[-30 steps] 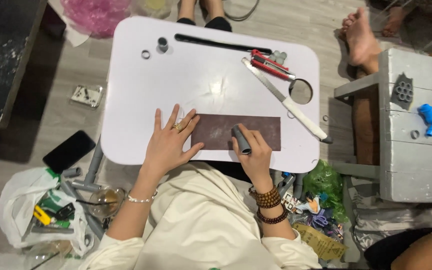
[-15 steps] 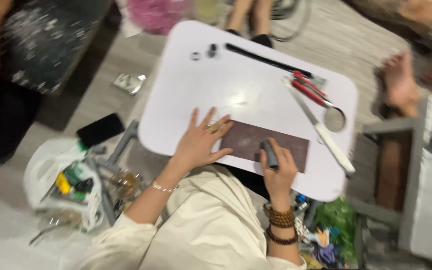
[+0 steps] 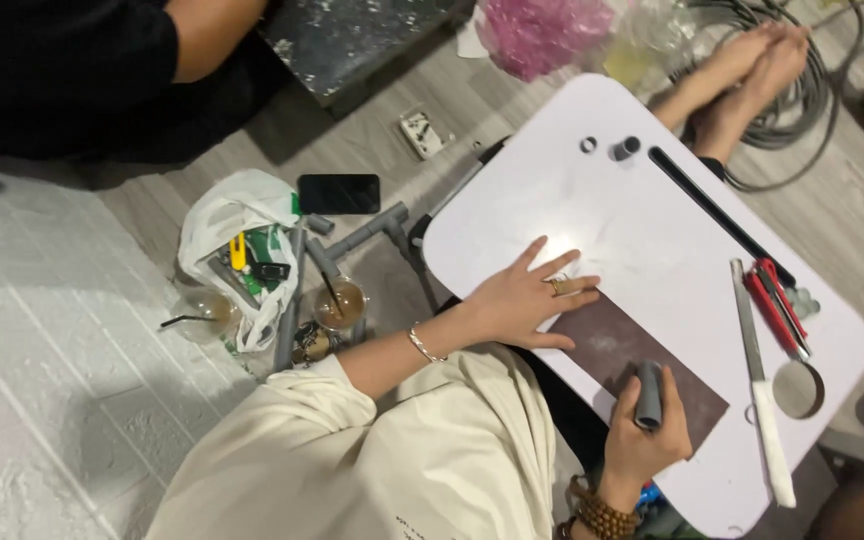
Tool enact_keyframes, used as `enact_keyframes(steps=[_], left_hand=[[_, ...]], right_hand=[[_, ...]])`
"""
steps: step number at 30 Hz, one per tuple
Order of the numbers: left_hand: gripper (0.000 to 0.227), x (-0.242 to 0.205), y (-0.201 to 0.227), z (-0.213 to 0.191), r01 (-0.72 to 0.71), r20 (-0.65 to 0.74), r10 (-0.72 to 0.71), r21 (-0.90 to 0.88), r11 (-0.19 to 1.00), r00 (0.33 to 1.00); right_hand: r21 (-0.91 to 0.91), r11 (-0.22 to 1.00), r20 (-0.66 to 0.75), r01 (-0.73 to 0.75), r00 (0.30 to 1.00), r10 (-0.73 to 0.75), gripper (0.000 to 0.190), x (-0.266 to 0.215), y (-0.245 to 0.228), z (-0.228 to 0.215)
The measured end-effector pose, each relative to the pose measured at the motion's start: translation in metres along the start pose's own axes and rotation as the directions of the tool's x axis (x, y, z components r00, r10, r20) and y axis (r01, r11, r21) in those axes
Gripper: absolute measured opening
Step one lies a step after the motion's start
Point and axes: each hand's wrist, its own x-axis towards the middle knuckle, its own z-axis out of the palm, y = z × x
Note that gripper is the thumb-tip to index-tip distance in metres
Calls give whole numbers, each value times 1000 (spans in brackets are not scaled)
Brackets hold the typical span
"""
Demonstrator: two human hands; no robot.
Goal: Sanding the edges of a PVC pipe fitting using sandpaper and a small metal rod for cleaning.
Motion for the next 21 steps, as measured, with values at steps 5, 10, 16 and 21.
enact_keyframes(steps=[5,10,16,21], left_hand=[[90,-3,4,-10,7,43,-4,-62,998,999],[93,-3,-2,-7,1,54,0,-18,1000,999],[94,1,-1,-4,-19,16,20,-20,1000,1000],[94,2,-3,-16,48,-3,-47,56,997,999]], right_hand=[[-33,999,-27,9,1000,-10,36,-6,5,1],[-30,999,-7,19,1000,-19,39,-3,2,7],[-37,999,-35,11,999,-12,38,-1,4,5],[47,997,-54,58,997,-56,37,-4,11,15]])
